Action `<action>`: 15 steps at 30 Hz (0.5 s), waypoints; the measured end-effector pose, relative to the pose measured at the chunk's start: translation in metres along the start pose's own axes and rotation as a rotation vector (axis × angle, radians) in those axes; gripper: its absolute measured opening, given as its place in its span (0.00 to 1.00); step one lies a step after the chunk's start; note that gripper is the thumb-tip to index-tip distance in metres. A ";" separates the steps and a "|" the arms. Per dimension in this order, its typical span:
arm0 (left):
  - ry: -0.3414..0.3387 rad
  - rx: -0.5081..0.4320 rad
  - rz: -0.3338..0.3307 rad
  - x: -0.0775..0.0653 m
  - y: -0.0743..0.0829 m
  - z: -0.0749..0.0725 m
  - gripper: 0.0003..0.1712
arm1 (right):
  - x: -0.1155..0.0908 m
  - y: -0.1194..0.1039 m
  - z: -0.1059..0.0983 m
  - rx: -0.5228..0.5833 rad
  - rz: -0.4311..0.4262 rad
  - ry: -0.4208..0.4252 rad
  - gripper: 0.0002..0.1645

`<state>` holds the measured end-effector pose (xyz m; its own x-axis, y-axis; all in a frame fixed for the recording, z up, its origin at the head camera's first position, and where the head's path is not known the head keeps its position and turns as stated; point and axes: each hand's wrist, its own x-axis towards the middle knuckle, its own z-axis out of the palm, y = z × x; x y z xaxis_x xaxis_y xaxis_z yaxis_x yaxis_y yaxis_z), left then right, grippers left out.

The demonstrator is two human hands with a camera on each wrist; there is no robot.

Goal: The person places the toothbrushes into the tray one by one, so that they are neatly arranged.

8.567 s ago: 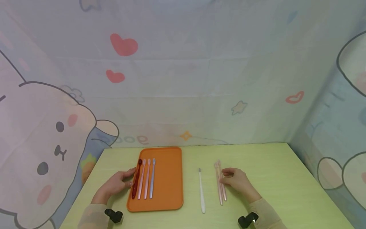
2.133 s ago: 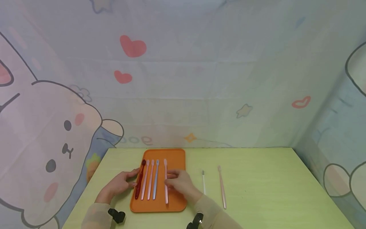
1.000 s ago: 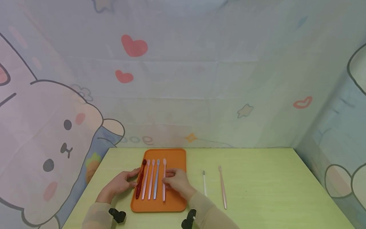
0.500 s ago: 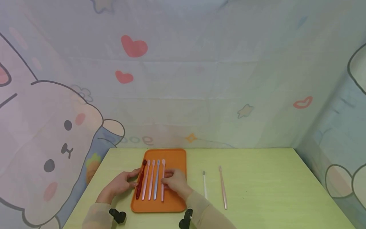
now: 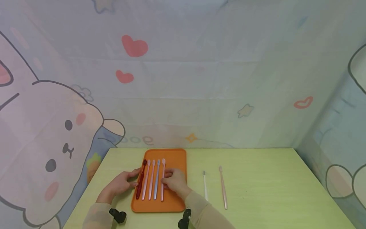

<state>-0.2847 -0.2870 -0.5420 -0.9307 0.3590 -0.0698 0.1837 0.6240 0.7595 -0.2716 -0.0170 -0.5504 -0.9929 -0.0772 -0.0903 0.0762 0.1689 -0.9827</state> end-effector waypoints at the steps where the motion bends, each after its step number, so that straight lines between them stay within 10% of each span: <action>1: 0.000 -0.009 -0.005 0.000 0.000 0.000 0.39 | 0.000 0.001 0.001 -0.006 -0.004 0.004 0.26; 15: -0.003 -0.009 0.006 -0.001 0.001 0.000 0.39 | 0.003 0.002 0.009 -0.111 -0.015 0.060 0.22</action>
<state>-0.2831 -0.2867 -0.5413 -0.9287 0.3647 -0.0677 0.1859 0.6155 0.7659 -0.2733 -0.0254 -0.5542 -0.9978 -0.0223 -0.0622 0.0536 0.2760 -0.9597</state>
